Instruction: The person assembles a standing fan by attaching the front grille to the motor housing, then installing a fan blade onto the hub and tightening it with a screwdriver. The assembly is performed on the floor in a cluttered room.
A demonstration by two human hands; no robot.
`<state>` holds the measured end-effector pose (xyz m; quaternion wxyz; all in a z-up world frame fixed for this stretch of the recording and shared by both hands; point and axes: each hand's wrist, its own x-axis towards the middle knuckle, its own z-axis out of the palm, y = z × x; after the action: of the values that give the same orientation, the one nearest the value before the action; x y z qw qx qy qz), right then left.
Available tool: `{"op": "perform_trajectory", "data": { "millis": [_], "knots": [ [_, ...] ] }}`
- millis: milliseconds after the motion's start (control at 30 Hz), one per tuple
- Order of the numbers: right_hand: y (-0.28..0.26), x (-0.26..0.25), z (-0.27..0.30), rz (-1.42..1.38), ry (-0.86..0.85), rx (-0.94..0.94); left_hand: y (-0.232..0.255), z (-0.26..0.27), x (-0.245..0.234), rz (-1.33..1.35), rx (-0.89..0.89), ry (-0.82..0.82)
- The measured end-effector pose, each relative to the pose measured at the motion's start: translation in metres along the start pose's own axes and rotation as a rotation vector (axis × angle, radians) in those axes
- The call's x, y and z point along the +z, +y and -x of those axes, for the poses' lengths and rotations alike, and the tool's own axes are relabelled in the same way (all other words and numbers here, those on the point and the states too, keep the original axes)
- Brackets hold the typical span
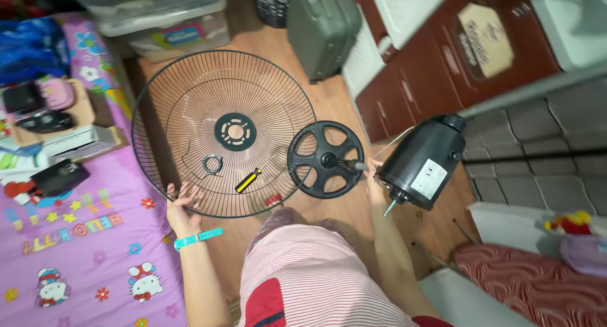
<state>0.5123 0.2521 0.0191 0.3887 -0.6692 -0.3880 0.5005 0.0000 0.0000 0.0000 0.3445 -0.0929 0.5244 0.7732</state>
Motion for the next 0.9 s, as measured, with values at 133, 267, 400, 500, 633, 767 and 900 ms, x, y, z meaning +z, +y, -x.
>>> {"op": "perform_trajectory", "data": {
  "millis": [133, 267, 400, 500, 633, 767, 900],
  "knots": [
    [-0.053, 0.061, -0.011, 0.151, 0.037, 0.162, 0.027, -0.014, -0.002, 0.074, -0.005, 0.061],
    [-0.063, 0.097, -0.032, 0.171, 0.001, 0.14, 0.039, -0.011, -0.01, 0.112, 0.004, 0.103],
    [-0.06, 0.134, -0.081, 0.144, -0.013, 0.125, 0.037, -0.003, -0.012, 0.112, 0.0, 0.155],
    [-0.051, 0.156, -0.108, 0.103, -0.023, 0.109, 0.031, 0.01, -0.016, 0.15, 0.021, 0.195],
    [-0.058, 0.179, -0.135, 0.198, -0.035, 0.206, 0.026, 0.024, -0.009, 0.146, 0.028, 0.229],
    [-0.065, 0.193, -0.15, 0.179, -0.06, 0.16, 0.023, 0.035, 0.005, 0.154, 0.041, 0.248],
    [-0.074, 0.205, -0.156, 0.155, -0.116, 0.102, 0.019, 0.043, 0.021, 0.136, 0.049, 0.242]
  ]
}}
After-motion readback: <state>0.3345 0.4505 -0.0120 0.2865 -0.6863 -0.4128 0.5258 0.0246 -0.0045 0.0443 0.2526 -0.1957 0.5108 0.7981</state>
